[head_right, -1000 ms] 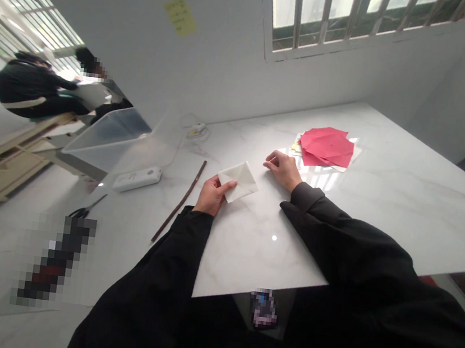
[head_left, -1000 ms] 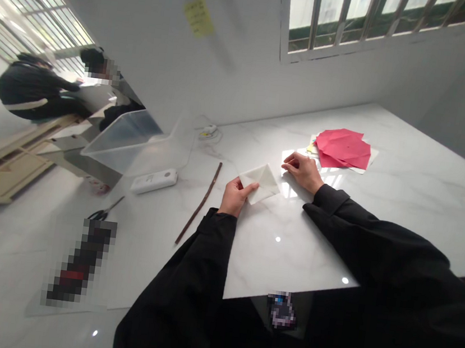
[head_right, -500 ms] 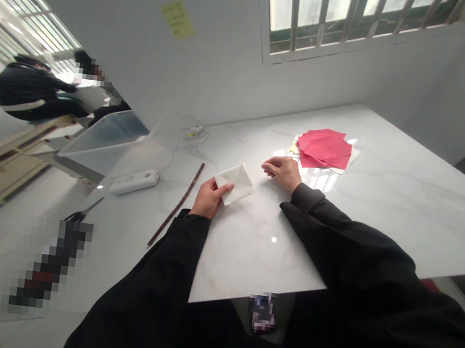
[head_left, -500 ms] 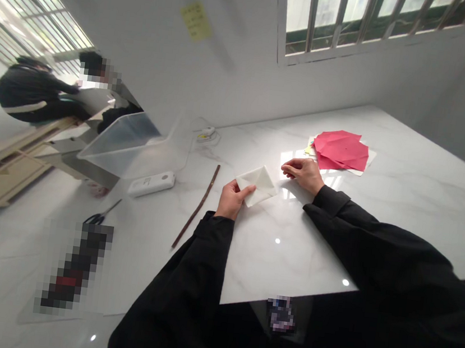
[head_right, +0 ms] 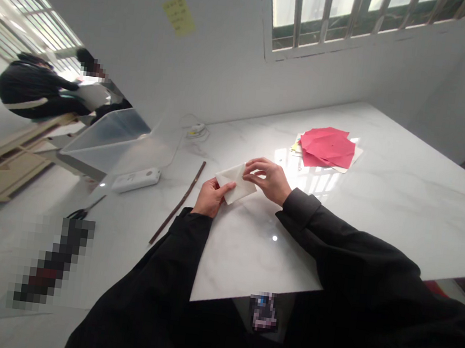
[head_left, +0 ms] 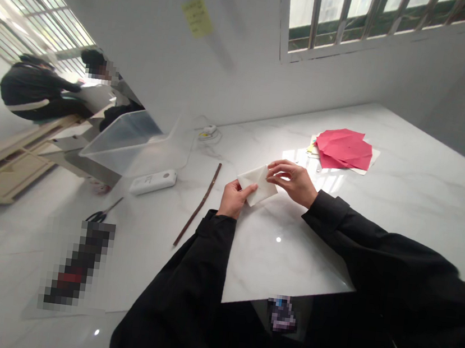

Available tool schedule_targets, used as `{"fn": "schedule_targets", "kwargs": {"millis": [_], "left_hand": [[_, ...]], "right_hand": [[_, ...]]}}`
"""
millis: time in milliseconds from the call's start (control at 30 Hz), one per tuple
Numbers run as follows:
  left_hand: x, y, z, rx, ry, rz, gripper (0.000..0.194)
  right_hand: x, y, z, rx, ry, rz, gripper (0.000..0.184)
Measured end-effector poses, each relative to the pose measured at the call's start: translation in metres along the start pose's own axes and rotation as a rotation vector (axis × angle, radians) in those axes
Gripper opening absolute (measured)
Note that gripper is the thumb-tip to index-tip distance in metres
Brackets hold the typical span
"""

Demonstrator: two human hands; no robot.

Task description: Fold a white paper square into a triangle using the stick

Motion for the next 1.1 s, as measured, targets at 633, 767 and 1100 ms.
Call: {"fn": "schedule_targets", "kwargs": {"millis": [633,767,1100], "left_hand": [[-0.005,-0.006,-0.003,0.057,-0.032,0.004,0.053],[-0.003,-0.007,-0.004,0.071,0.007,-0.007,0.052],[-0.003,-0.006,-0.004,0.067,0.002,0.002,0.052]], "right_hand": [[-0.018,-0.015,-0.009,0.133,0.035,-0.174,0.017],[-0.017,-0.013,-0.009,0.122,0.044,-0.199,0.015],[-0.015,-0.015,-0.009,0.184,-0.01,-0.176,0.016]]}}
Point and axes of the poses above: each hand's wrist, its own z-axis towards the middle knuckle, its own y-axis out of the back of the hand, x = y × z, the point moved 7 cm from there along z, towards the middle knuckle, and after that the axes turned 11 degrees about z, right-handed, at the moved point
